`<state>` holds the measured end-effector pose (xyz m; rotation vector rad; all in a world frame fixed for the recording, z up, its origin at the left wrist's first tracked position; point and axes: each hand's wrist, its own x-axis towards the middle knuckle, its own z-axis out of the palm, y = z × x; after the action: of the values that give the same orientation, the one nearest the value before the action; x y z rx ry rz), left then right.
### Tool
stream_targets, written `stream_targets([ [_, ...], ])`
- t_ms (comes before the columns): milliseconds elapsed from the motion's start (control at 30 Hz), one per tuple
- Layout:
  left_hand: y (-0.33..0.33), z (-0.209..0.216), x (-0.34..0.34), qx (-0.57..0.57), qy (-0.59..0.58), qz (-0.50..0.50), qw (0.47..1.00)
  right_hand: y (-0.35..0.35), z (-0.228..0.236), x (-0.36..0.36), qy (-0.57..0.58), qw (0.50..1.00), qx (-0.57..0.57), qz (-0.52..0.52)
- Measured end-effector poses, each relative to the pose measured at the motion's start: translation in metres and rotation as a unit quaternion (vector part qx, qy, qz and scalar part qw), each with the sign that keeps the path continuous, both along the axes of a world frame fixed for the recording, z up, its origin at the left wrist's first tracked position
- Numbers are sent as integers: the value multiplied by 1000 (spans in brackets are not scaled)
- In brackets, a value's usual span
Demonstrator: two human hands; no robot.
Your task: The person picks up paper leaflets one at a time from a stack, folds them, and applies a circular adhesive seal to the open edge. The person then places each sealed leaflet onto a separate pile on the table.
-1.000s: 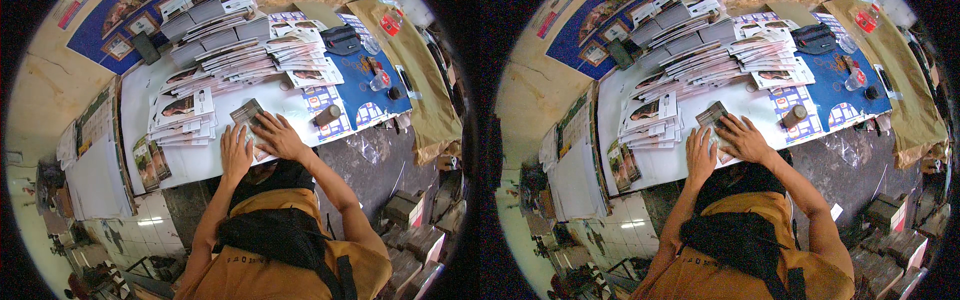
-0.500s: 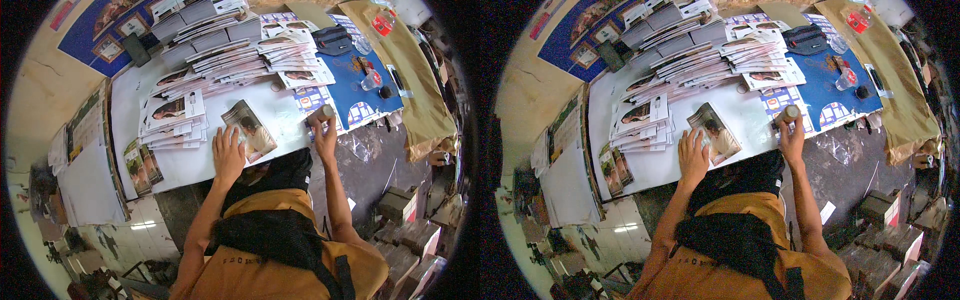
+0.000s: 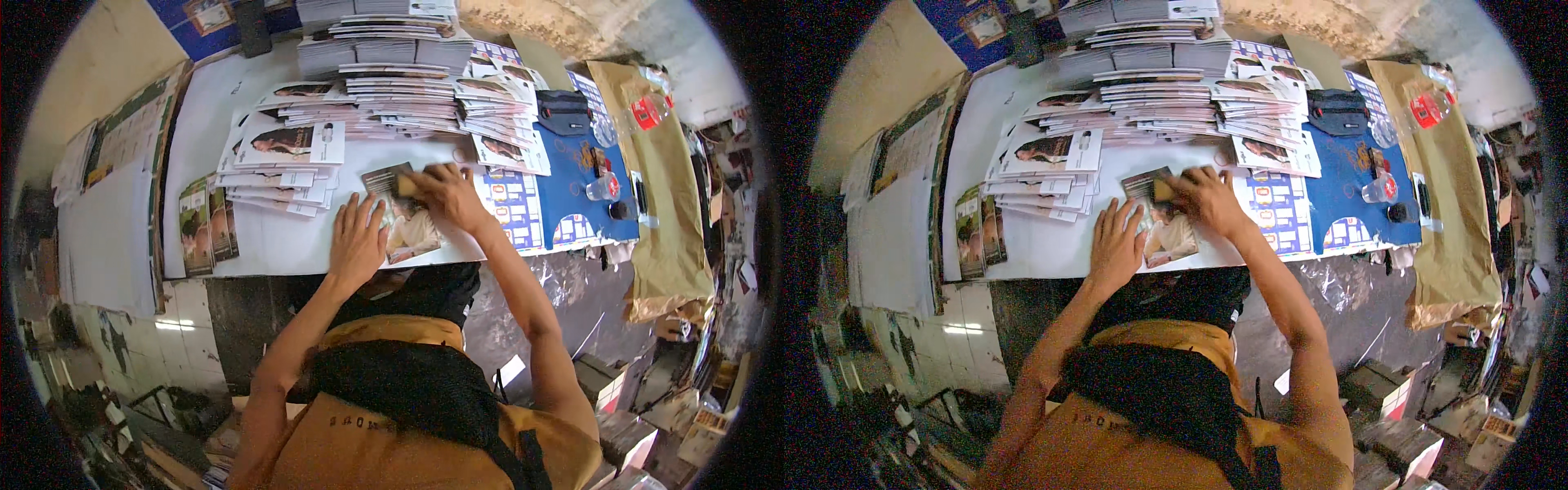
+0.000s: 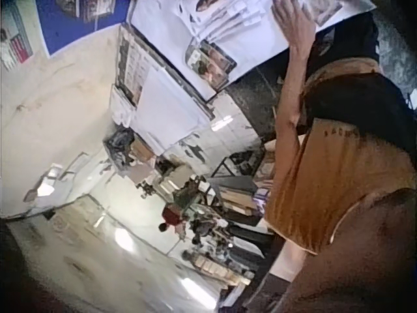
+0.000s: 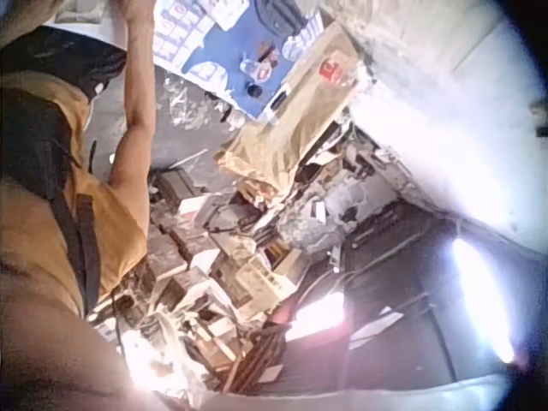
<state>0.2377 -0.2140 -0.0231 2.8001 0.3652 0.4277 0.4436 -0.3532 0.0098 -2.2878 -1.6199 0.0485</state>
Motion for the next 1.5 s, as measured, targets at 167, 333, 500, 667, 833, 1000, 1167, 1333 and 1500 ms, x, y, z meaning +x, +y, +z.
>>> stream_targets([
  [167, -3, -3, 2, -1, -24, 8, 1000, 38, -5, 26, -40, 998, 50, -19],
  [333, -6, -6, 0, -2, -28, 27, 999, 5, 1, 14, -3, 999, -15, 43],
  [500, -2, 12, 12, -17, 62, 19, 998, -83, 27, -36, 125, 982, -113, 83],
  [667, 6, 48, 64, 17, 84, -110, 990, -107, 13, -46, 237, 971, -2, 14],
  [833, 11, 46, 66, 88, 205, -254, 941, -104, -32, -24, 412, 786, 396, -236],
  [1000, 15, 75, 19, 17, 245, -200, 949, -84, -51, -10, 281, 753, 497, -326],
  [1167, 37, 141, -35, -106, 10, -116, 988, -90, -59, -7, 295, 754, 481, -336],
  [1333, 86, 189, -52, 36, -159, 6, 987, -84, -54, -12, 314, 731, 510, -326],
  [1500, 135, 121, -43, 59, -120, 54, 989, -81, -59, -16, 285, 731, 518, -342],
])
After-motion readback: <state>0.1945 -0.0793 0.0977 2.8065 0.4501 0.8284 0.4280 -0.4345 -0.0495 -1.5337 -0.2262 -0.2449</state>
